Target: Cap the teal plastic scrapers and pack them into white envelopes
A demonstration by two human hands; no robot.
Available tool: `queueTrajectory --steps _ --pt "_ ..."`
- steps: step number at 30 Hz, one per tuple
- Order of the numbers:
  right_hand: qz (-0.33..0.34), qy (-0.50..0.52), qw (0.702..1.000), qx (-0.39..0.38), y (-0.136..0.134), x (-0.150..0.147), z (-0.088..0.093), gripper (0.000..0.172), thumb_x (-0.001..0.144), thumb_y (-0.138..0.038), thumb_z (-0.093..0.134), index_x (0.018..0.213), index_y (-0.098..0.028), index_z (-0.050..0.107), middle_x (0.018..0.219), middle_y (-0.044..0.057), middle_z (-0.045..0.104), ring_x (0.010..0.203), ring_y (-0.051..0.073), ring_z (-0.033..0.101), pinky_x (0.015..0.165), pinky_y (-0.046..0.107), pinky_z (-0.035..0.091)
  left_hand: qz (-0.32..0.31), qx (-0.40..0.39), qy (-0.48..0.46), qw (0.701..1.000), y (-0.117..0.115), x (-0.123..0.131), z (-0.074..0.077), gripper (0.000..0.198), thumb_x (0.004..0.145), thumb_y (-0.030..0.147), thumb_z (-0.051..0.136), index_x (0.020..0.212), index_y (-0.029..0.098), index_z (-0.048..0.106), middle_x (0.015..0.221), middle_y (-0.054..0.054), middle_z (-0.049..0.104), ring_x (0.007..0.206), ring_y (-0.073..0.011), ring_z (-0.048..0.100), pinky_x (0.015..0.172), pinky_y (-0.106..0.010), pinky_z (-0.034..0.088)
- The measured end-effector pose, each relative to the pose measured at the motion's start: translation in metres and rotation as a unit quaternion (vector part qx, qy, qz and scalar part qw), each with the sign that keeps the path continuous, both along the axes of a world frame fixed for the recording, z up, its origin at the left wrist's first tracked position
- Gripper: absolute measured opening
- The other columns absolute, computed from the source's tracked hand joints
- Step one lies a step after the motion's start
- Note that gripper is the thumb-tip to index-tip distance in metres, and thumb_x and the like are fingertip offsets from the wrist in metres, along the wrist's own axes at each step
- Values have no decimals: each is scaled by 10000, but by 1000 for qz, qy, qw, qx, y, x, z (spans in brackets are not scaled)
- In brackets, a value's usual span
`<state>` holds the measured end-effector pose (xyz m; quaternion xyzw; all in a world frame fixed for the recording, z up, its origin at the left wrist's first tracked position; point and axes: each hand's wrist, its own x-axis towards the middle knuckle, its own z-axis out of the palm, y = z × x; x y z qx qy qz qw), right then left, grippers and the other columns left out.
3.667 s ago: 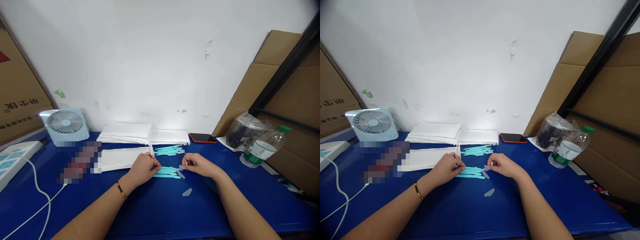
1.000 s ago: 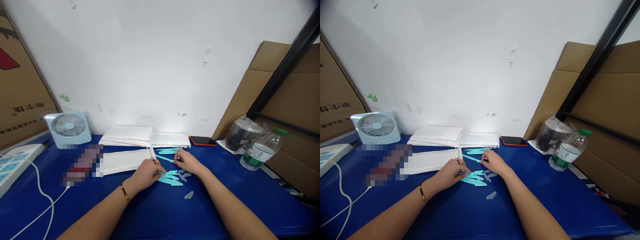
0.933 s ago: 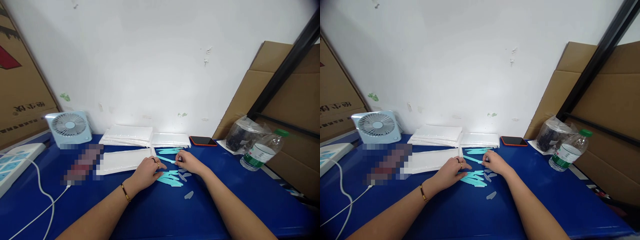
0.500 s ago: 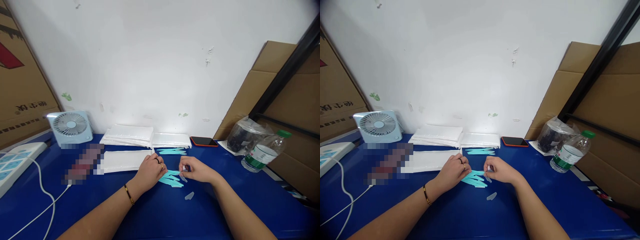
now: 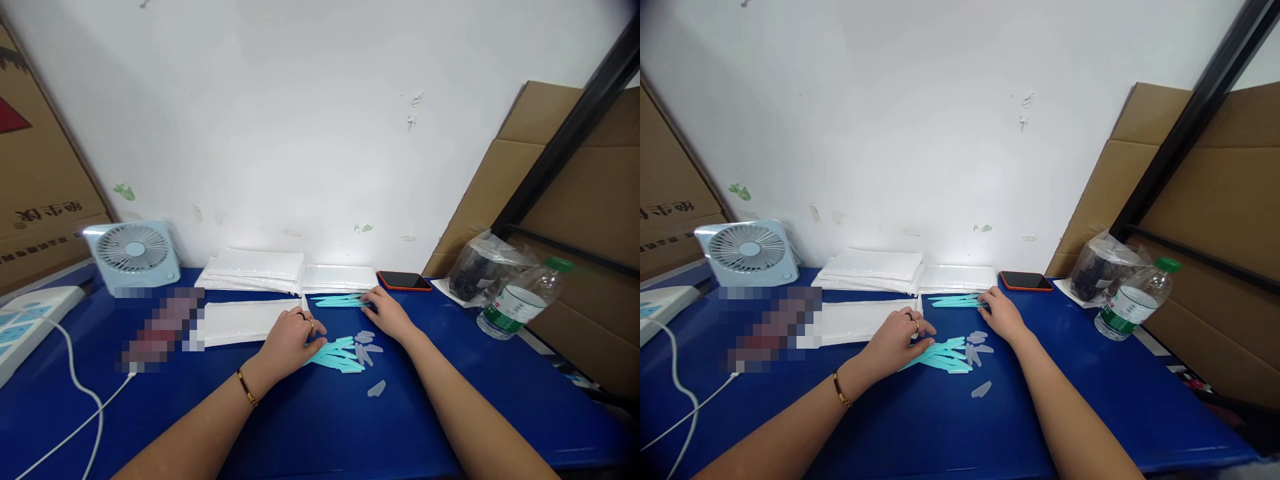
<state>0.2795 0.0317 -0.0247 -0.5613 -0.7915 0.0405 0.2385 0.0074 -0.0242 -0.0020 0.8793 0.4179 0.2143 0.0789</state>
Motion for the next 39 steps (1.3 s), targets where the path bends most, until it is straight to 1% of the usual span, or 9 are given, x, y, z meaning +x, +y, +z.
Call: queueTrajectory --steps 6,9,13,16,24,30,33,36,39 --pt "37 -6 999 12 -10 -1 10 126 832 -286 517 832 -200 610 885 39 557 755 155 528 687 271 406 35 55 -22 998 1 1 0 316 831 354 532 1133 266 569 1028 -39 589 972 -213 486 822 -353 393" --pt "111 60 990 -59 -27 -7 22 167 823 -337 533 825 -197 624 798 26 587 651 132 509 593 242 393 45 86 -22 995 -1 5 0 433 846 359 516 1264 262 464 1148 -58 545 1029 -225 455 851 -370 376" --pt "205 88 963 -153 -44 -20 28 204 797 -365 566 802 -175 642 740 27 603 616 118 500 563 225 386 -5 59 30 998 -3 8 -2 225 866 360 493 1006 260 637 900 -28 630 915 -200 489 779 -347 358" --pt "209 88 959 -172 -44 -20 26 221 789 -373 575 789 -163 645 728 30 596 607 114 491 555 221 386 -13 34 53 998 -2 8 -4 231 873 330 482 778 226 665 752 -16 633 838 -183 498 745 -339 341" --pt "221 131 948 -191 -43 -20 26 256 780 -410 589 787 -159 642 708 26 571 595 105 457 543 217 372 -6 21 28 999 -6 11 2 195 857 357 499 841 232 647 784 -13 634 833 -183 509 719 -331 339" --pt "196 132 948 -214 -41 -5 28 300 735 -445 634 828 -160 654 700 15 565 584 110 471 522 219 371 7 -4 28 1000 -2 9 -1 210 863 321 488 777 227 656 802 -6 643 843 -180 513 731 -332 340" --pt "127 112 976 -139 -29 5 21 274 774 -431 591 856 -177 655 762 24 585 623 125 496 563 238 392 -10 -7 26 1000 -2 7 -2 200 820 403 552 918 262 653 883 -2 637 897 -190 511 755 -330 336" --pt "35 66 997 -36 -15 6 11 227 821 -364 529 908 -188 644 851 42 589 664 137 516 625 264 413 -48 4 32 998 -7 8 -2 458 743 538 593 1132 298 569 1028 -11 605 986 -208 492 824 -341 319" --pt "23 2 1000 -16 -5 2 3 170 805 -295 546 899 -191 642 901 55 577 764 162 544 681 274 423 -70 12 62 996 -9 11 -6 517 724 575 593 1164 308 550 1048 -17 597 1019 -217 477 842 -342 300"
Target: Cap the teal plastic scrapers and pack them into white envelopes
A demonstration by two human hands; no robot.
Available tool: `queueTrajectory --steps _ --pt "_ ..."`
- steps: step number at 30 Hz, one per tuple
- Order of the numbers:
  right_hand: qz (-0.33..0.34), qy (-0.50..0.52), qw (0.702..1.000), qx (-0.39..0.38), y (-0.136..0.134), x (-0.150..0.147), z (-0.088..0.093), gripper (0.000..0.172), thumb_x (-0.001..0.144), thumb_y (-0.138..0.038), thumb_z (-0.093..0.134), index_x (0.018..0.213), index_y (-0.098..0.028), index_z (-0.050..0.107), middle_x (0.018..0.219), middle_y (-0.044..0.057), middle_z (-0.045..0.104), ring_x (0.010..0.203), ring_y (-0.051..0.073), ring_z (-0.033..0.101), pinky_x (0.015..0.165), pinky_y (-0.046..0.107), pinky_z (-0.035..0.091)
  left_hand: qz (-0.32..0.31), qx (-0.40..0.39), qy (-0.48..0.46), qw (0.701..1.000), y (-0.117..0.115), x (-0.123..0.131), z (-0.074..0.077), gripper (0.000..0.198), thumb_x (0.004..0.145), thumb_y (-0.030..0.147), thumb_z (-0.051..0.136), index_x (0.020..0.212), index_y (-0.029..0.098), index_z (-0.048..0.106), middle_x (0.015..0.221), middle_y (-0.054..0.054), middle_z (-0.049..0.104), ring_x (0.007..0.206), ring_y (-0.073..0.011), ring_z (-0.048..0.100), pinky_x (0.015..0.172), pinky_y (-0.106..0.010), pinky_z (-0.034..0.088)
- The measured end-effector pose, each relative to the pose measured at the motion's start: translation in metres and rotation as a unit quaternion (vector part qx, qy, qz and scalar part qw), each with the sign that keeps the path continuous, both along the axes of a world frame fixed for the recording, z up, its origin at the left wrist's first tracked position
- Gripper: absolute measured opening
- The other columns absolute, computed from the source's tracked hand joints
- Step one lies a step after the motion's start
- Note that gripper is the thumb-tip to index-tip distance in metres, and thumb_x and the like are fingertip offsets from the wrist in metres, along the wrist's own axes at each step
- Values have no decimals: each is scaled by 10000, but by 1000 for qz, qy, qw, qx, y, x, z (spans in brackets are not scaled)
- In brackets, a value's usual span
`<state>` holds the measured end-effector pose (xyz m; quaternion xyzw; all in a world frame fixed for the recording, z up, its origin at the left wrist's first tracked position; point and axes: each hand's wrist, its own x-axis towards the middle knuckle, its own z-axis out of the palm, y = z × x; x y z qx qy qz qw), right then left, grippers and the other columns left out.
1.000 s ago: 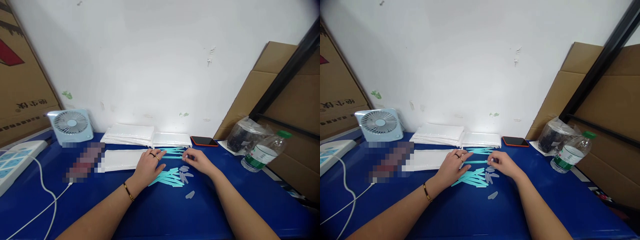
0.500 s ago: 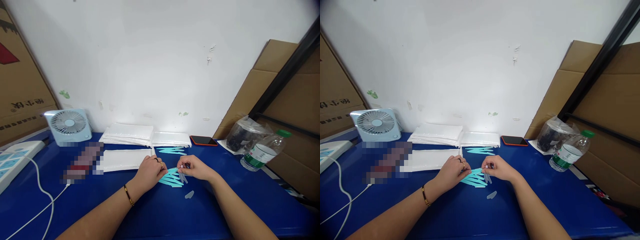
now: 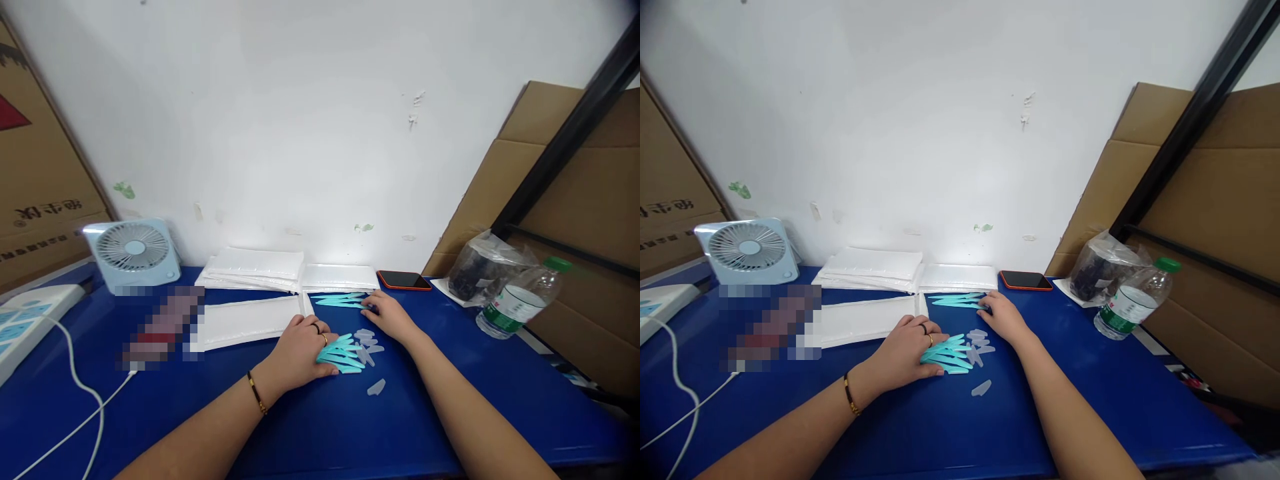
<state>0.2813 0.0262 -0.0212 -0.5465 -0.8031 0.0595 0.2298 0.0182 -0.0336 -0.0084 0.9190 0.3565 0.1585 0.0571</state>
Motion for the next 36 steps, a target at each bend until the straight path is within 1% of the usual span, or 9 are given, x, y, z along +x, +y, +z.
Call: queueTrajectory --steps 3,10,14,18,20,23,28,33,36 --pt "0 -59 998 4 1 -4 -2 130 810 -246 523 828 -181 634 843 53 576 767 167 549 669 261 409 3 7 18 1000 6 5 -8 397 792 500 560 1137 304 567 1032 -16 602 1005 -203 486 824 -331 300" --pt "-22 -130 990 53 -4 -7 -3 105 777 -184 496 771 -178 601 802 54 583 710 166 537 592 250 357 37 44 17 998 22 16 -18 385 866 445 466 1215 289 510 1098 -30 576 1012 -210 482 818 -334 322" --pt "-14 -27 998 46 -8 -2 5 75 774 -192 492 778 -180 565 804 30 570 650 135 508 595 240 369 70 73 -32 994 17 14 -6 466 866 447 465 1297 281 412 1205 -32 517 1088 -213 431 879 -344 315" --pt "76 94 991 -60 -24 -7 17 154 832 -295 472 840 -184 578 719 1 562 570 110 467 516 218 348 118 113 -78 984 14 11 4 462 894 391 430 1332 265 354 1278 -45 468 1143 -217 378 917 -362 284" --pt "119 124 978 -118 -31 -14 20 195 841 -339 477 849 -179 589 701 1 565 559 105 460 494 211 337 107 107 -61 987 15 10 4 359 909 378 404 1247 271 457 1146 -34 559 1064 -206 426 872 -361 292" --pt "133 149 969 -145 -34 -20 20 211 833 -352 504 842 -163 598 712 12 574 578 104 470 505 210 344 86 87 -9 993 20 9 0 281 930 355 357 940 252 618 851 -12 618 886 -185 473 770 -354 292" --pt "115 166 965 -169 -24 -4 14 267 822 -390 516 870 -149 620 698 17 578 575 111 481 508 216 355 116 80 -1 990 27 6 -9 299 922 332 382 791 225 629 763 -8 606 836 -179 462 736 -350 269" --pt "22 92 994 -50 -7 5 4 246 830 -370 491 880 -186 645 833 39 616 684 147 538 614 255 403 107 80 -40 990 28 8 -14 214 892 308 456 1045 289 605 968 -8 612 933 -181 454 764 -335 273" --pt "-15 15 1000 0 2 0 -3 178 793 -318 536 857 -187 638 856 45 609 728 161 553 653 260 407 97 78 -20 992 28 10 -16 222 908 296 423 999 300 625 928 1 616 909 -175 455 759 -337 267"
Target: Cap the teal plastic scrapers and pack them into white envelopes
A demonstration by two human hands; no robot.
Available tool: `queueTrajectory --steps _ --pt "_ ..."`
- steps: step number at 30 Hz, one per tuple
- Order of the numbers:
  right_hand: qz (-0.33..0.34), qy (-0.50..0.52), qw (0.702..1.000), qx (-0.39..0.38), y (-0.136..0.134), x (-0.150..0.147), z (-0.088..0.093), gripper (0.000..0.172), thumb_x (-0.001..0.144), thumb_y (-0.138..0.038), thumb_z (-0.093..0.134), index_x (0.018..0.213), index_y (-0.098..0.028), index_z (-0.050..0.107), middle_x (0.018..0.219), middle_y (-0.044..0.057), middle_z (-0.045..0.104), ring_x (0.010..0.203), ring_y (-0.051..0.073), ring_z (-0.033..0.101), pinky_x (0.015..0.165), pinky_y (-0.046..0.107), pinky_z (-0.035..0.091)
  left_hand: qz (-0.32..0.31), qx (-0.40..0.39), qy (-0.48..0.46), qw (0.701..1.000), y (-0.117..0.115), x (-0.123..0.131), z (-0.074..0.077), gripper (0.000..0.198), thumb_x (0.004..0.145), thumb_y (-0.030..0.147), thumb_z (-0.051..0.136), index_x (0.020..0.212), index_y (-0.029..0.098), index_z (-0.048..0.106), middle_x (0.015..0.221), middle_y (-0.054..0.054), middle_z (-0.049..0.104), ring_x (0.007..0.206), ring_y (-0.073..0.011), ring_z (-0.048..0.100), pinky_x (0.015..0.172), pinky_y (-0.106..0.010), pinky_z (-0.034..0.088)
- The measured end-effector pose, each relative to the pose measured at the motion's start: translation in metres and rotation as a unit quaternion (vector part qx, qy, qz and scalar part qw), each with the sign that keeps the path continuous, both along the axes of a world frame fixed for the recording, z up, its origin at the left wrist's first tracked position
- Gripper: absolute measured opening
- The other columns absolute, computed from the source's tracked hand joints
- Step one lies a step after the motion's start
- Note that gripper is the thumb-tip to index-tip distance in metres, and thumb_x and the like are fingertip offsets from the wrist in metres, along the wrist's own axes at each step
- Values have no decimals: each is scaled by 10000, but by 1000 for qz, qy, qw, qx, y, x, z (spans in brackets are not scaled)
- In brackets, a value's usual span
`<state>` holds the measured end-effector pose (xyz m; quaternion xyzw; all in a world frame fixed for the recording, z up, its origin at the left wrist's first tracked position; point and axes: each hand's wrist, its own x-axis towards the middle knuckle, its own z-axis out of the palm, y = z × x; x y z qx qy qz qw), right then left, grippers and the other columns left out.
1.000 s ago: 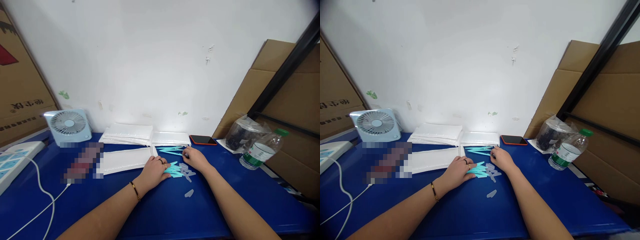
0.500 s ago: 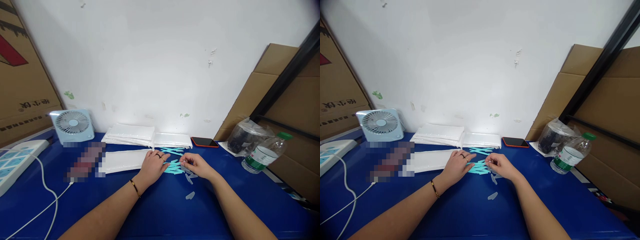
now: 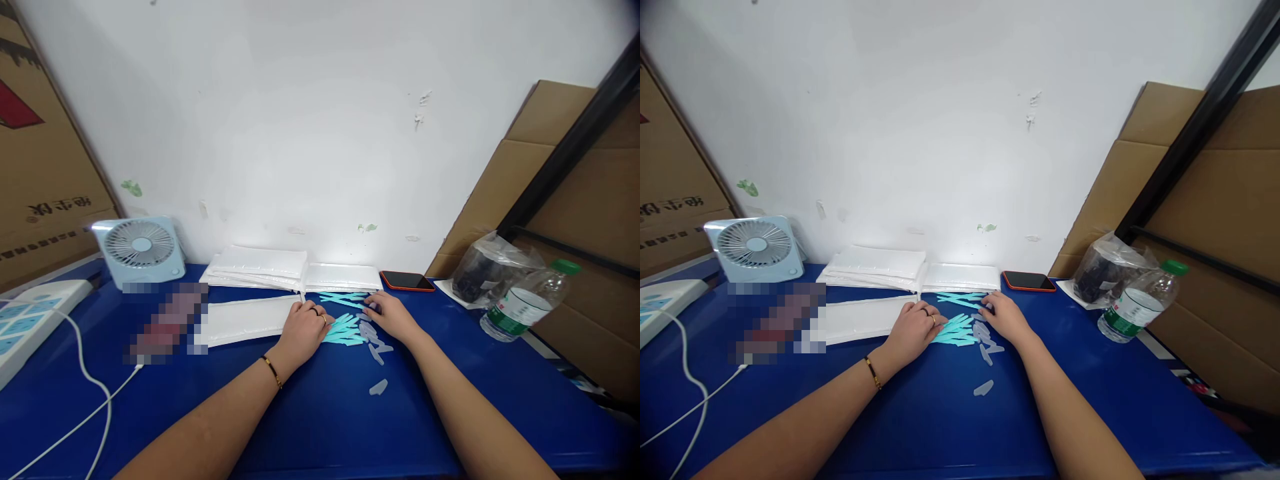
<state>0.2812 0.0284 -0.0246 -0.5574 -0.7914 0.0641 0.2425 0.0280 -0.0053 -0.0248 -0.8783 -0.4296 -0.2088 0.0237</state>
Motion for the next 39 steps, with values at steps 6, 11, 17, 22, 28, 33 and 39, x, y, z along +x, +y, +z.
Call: queueTrajectory --steps 6,11,17,22,28,33,39 --pt "-27 -131 991 27 3 -8 -4 103 792 -233 518 776 -185 607 829 42 599 734 154 560 608 234 372 5 -6 34 999 9 5 -6 271 921 234 384 942 319 641 855 12 621 865 -164 457 745 -340 257" --pt "-34 -123 990 64 0 -6 -1 113 806 -211 474 781 -174 577 839 53 583 728 149 542 614 235 373 30 33 -15 999 8 4 1 297 922 250 376 1153 318 550 1061 -5 594 973 -173 461 797 -331 295" --pt "85 95 992 -13 -17 -14 14 194 862 -316 438 849 -180 575 732 17 562 578 115 493 543 231 383 42 73 -57 995 1 3 13 380 891 306 454 1270 286 432 1213 -28 523 1105 -207 395 875 -356 288" --pt "153 195 960 -131 -26 -14 19 255 858 -393 475 875 -163 584 661 -3 542 562 109 513 521 219 390 23 7 7 1000 4 4 11 225 909 308 416 831 240 615 799 -5 602 894 -190 457 790 -372 276" --pt "118 145 975 -119 -11 13 13 250 835 -388 511 878 -177 639 796 29 618 667 141 551 613 253 430 22 -25 -5 999 2 -1 8 244 907 341 394 894 226 608 859 -28 589 916 -195 459 809 -378 273" --pt "46 50 998 11 8 5 0 229 851 -286 483 1014 -210 623 980 60 599 800 163 556 738 286 439 -52 -18 -14 998 -6 -1 7 426 877 510 380 1229 290 478 1162 -55 541 1114 -233 416 940 -430 222" --pt "31 -77 996 41 18 -8 -11 124 855 -201 464 860 -184 587 890 52 569 848 166 538 752 266 416 -108 -16 58 992 -4 1 -1 449 892 505 348 1291 312 422 1260 -39 523 1163 -227 423 976 -430 218"
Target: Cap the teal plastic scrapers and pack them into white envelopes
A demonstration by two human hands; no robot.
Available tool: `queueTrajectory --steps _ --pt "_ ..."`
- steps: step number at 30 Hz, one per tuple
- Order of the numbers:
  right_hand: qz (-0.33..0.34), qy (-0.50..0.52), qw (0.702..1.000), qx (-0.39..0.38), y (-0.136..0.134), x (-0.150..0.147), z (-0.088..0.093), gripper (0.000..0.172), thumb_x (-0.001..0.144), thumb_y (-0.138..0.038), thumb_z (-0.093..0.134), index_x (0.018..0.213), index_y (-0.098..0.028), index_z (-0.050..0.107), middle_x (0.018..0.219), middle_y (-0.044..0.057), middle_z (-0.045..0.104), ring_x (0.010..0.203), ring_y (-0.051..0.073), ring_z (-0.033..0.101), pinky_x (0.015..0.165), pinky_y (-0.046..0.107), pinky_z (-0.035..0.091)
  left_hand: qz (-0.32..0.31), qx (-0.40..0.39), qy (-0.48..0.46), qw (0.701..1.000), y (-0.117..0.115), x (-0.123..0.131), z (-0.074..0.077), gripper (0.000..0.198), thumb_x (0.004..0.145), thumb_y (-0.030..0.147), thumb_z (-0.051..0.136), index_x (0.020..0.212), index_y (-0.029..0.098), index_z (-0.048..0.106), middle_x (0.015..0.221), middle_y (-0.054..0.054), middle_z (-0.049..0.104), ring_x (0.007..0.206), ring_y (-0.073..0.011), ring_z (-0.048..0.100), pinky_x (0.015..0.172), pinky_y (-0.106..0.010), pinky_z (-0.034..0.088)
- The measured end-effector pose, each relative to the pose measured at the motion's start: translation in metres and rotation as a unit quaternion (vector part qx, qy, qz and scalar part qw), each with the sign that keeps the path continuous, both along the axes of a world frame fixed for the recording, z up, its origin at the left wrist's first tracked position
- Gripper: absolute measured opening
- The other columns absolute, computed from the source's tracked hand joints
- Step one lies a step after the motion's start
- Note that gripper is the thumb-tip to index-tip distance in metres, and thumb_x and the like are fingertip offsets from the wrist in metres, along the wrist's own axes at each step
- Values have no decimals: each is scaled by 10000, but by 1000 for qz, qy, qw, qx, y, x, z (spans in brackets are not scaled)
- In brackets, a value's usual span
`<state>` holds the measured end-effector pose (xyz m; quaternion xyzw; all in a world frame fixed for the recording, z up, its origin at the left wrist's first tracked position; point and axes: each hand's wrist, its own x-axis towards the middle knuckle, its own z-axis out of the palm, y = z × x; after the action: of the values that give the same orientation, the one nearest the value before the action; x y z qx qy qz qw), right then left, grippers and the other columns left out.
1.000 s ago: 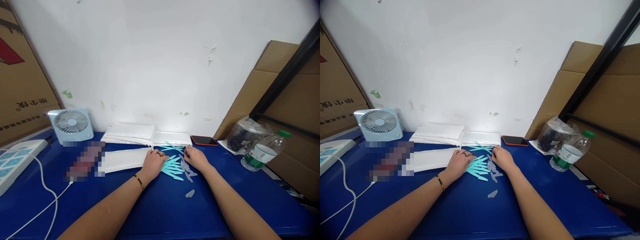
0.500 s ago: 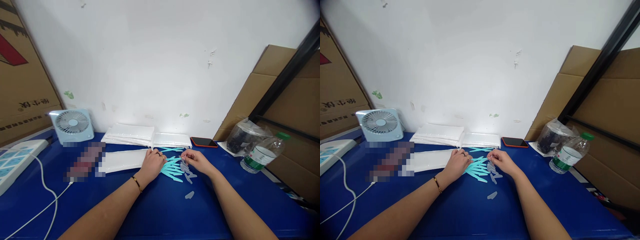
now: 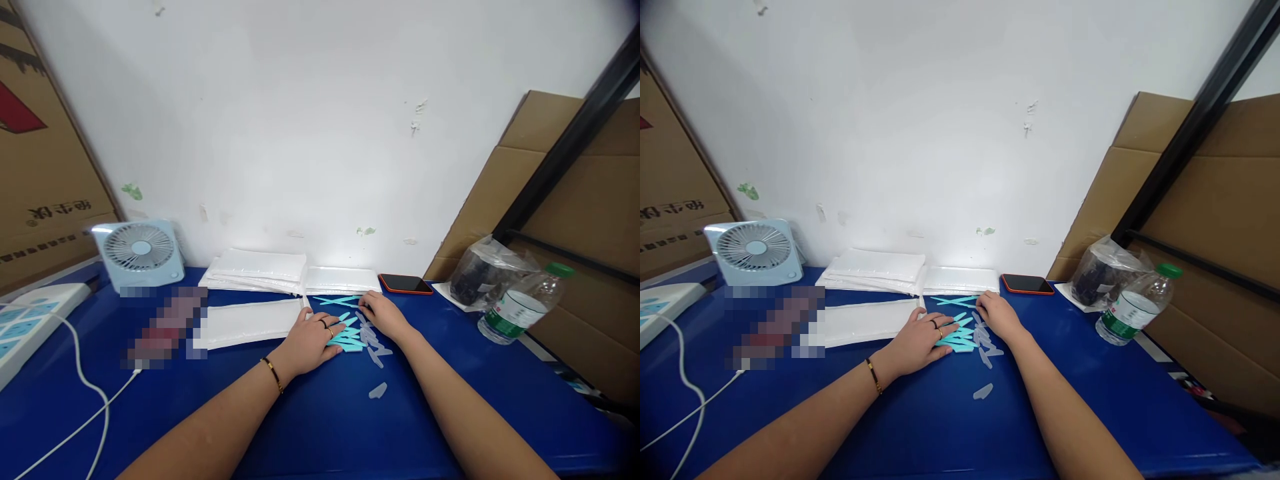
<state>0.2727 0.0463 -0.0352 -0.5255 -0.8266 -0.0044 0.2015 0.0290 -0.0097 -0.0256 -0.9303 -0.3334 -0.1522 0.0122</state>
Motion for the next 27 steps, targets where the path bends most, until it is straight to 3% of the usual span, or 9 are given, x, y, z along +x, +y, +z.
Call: queueTrajectory --steps 5,9,12,14,18,22,27 --pt "-17 -26 999 17 -13 2 11 163 895 -195 386 866 -171 546 894 67 553 835 173 528 749 280 408 64 55 -24 996 1 3 1 491 901 475 351 1361 307 311 1365 -54 420 1245 -238 334 985 -429 230" --pt "57 -18 998 27 -36 -10 31 171 908 -205 361 895 -184 531 903 73 555 843 183 514 763 297 406 126 83 -83 985 0 4 11 425 920 387 362 1327 266 360 1285 -61 478 1183 -218 372 948 -394 248" --pt "111 -23 993 21 -49 -19 39 190 913 -195 341 906 -186 530 900 76 558 850 187 509 767 304 405 120 59 -59 989 2 3 14 263 932 309 354 1051 242 578 972 -36 603 975 -189 468 843 -368 279" --pt "114 -21 993 13 -51 -17 40 196 909 -184 340 898 -181 536 895 76 559 843 185 510 761 302 409 128 36 -46 990 4 1 14 294 935 280 345 839 218 616 829 -23 597 885 -178 473 780 -356 279" --pt "93 -8 995 -27 -40 2 35 215 898 -188 367 905 -182 581 903 66 576 833 171 536 749 282 420 146 12 -58 987 4 -1 13 313 935 285 347 799 224 621 805 -11 586 884 -178 463 753 -355 269" --pt "21 -34 999 -30 -22 9 25 284 913 -214 348 1024 -203 609 982 68 594 876 171 565 748 264 413 98 19 -56 993 -2 0 12 233 896 375 433 988 259 613 934 -18 590 961 -196 451 794 -363 270" --pt "-68 -132 989 -1 0 -3 13 292 899 -210 383 1134 -213 557 1025 78 602 816 181 592 662 265 376 49 13 -28 998 -4 0 9 302 860 441 477 1104 285 563 1046 -33 582 1031 -213 445 871 -382 252"
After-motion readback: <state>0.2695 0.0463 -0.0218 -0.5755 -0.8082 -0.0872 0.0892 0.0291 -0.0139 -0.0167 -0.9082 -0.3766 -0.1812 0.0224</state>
